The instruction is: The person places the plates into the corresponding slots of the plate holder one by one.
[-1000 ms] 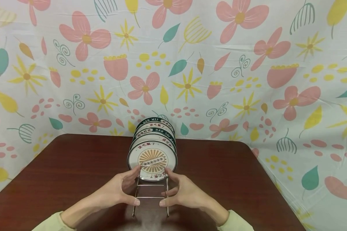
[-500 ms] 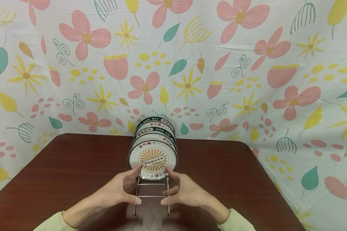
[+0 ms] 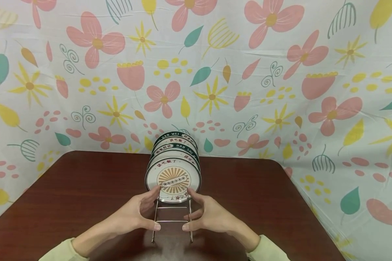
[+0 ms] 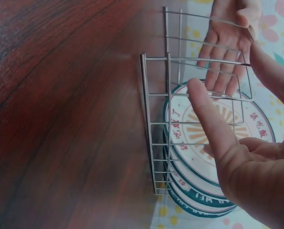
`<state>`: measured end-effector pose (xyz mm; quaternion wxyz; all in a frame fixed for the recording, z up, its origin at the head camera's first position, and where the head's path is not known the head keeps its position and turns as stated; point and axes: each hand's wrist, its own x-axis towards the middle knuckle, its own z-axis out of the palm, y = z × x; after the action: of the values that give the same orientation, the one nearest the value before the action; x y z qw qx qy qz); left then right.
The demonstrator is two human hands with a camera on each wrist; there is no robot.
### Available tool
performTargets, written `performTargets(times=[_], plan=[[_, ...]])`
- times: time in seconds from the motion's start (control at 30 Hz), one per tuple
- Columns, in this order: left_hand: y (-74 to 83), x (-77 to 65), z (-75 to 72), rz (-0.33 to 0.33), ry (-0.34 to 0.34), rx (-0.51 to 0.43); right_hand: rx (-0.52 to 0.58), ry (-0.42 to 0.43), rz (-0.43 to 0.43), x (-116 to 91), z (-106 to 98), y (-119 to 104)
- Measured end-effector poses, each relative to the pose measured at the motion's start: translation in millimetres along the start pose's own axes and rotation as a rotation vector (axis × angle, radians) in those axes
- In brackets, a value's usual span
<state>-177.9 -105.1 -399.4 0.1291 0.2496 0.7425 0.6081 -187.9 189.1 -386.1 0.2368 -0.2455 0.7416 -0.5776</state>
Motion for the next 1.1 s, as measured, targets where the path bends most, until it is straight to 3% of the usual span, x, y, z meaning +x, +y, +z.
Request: performTargets(times=[0.87,1.0,1.1], plan=[[1.3,-2.7,-4.2,-0.01,-0.01,0.009,0.015,0.019,0.008,1.0,4.6,1.0],[0.4,-8.4,-4.5,-0.016,0.008,0.039,0.022,0.018,-0.02,-1.8,5.7,3.0],[1.4,-18.4,-8.4,-0.012,0.026,0.079,-0.016,0.051,-0.094,-9.0,3.6,3.8]])
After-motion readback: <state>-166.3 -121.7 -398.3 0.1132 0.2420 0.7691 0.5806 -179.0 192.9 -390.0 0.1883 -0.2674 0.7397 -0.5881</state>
